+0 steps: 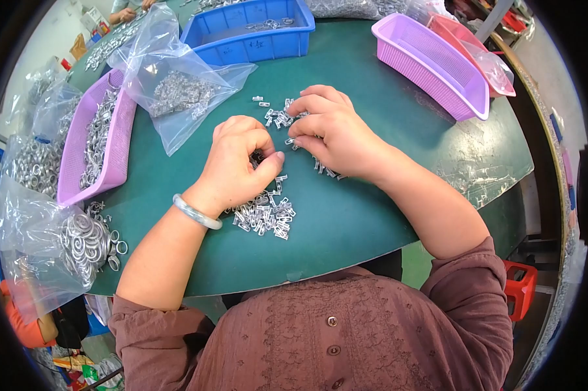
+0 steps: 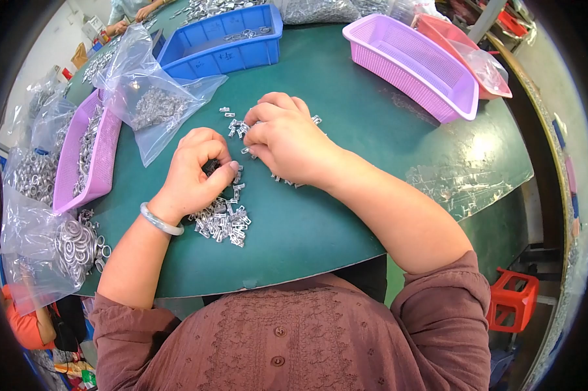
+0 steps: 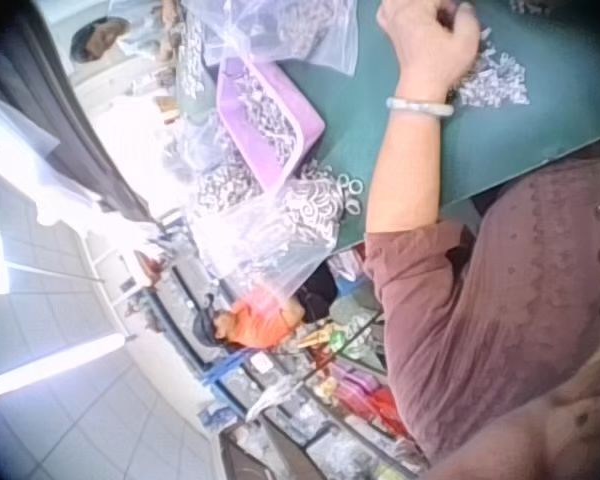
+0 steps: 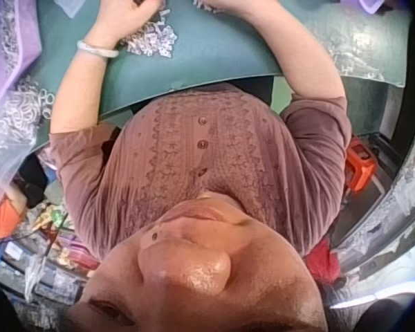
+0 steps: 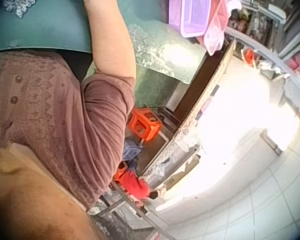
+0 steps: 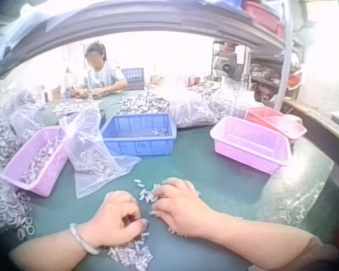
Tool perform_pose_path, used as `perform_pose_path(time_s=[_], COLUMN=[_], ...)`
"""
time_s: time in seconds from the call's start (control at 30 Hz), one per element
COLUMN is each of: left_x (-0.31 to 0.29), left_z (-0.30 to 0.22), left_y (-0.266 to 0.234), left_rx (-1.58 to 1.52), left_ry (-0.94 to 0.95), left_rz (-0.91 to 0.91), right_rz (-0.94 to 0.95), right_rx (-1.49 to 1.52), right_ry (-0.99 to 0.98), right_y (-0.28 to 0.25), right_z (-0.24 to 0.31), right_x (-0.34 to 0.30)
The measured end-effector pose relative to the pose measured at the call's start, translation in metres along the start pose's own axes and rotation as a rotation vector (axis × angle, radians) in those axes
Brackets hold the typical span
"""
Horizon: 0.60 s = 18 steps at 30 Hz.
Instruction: The person assembles small metal hardware clips by picking up components and fitting them together by hand.
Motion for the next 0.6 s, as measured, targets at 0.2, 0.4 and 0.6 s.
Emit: perform_pose_path(time_s=[0.2, 0.4, 0.6], left_x=[0.0, 0.0, 0.0], left_z=[0.005, -0.002, -0.003], left_y=[-0.002, -0.004, -0.004], left_rx=[-0.131, -0.17, -0.166], left_ry=[-0.072, -0.01, -0.006], left_rz=[-0.056, -0.087, -0.084], right_rz=[-0.048, -0.046, -0.04], right_rx=[0.135, 0.155, 0.212], right_ry=[-0.069, -0.05, -0.055], right_y=[-0.008, -0.011, -0.011], right_z=[0.014, 0.013, 0.013], right_x=[0.004, 0.004, 0.004])
Point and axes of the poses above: each hand's wrist, its own x-axis towards the middle knuckle, its own y-axis out of the palm, z = x × y, the point moved 9 cm from there along x, towards the middle knuckle, and after that the axes turned 3 degrees about -y, right-handed, at the moved point
